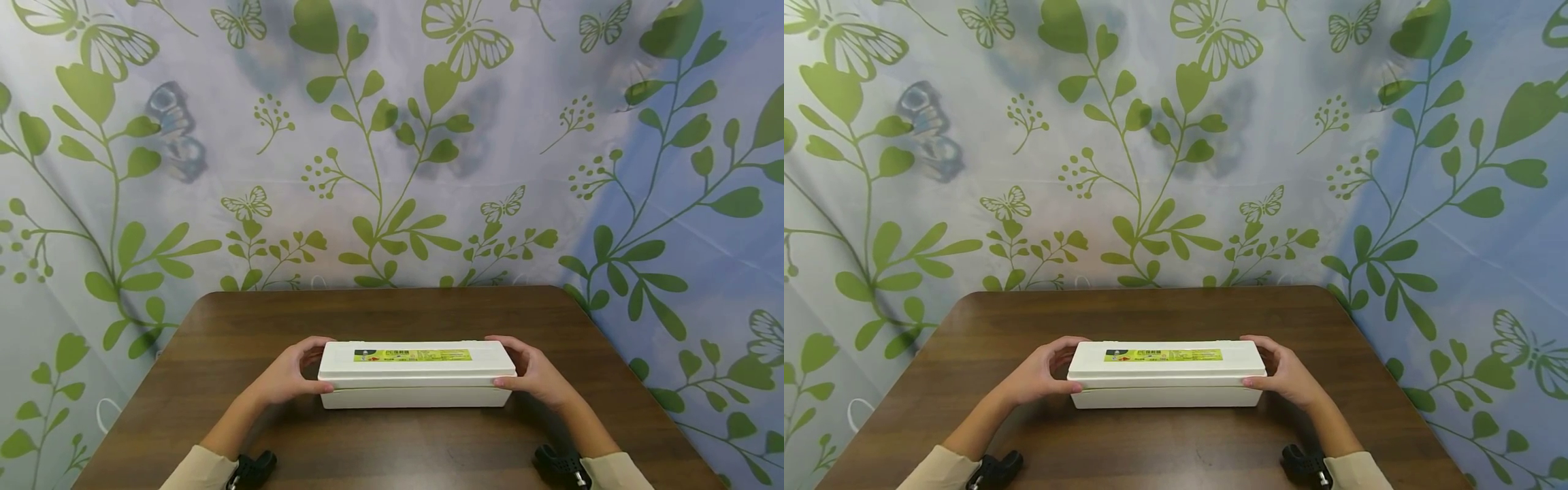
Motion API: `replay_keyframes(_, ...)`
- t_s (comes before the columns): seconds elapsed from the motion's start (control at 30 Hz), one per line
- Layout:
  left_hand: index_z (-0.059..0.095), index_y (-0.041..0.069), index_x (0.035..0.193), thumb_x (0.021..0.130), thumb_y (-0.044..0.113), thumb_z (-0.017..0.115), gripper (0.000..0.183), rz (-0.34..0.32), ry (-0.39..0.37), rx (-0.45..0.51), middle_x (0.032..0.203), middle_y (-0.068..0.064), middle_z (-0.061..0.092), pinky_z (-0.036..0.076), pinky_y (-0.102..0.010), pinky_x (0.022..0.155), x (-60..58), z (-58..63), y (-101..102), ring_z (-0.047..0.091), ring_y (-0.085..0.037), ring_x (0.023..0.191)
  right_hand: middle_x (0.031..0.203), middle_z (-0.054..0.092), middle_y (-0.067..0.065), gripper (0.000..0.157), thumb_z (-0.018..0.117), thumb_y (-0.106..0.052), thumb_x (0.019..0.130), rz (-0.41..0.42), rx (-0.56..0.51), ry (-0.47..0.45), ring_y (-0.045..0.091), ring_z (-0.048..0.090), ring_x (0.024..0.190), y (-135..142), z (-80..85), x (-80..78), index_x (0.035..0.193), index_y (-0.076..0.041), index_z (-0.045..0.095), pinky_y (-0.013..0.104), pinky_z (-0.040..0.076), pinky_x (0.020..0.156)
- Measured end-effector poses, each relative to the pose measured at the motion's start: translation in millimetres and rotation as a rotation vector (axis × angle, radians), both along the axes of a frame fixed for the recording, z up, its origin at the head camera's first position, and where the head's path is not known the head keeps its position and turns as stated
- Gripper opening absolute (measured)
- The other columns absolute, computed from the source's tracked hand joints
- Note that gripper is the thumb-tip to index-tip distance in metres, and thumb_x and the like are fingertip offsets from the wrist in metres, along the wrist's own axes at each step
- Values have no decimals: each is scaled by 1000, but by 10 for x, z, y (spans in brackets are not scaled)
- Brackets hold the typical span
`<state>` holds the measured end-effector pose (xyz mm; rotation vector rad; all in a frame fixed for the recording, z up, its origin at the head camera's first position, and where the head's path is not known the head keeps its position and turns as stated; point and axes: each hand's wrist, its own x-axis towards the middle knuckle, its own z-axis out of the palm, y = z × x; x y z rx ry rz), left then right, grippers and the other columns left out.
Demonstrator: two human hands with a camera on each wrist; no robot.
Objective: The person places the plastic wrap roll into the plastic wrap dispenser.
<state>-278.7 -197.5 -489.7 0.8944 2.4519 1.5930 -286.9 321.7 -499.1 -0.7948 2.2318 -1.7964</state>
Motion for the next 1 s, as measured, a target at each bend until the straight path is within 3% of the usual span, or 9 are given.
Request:
replay_keyframes(0.37,55,13,139,77,21,91,72,1,45,-6,136,-6,62,43,-17,109,19,24,-1,59,-13,126,131,64,-1,77,77,3,85,-11,10,-12,13,67,106,6,-7,2,150,9,36,35,62,82)
replay_keyframes(1.0,52,15,142,78,17,90,74,-42,22,15,141,-7,59,40,-16,112,17,-22,-34,56,-15,132,131,62,1,82,79,4,83,2,12,13,13,66,106,5,-25,21,150,10,34,36,62,81)
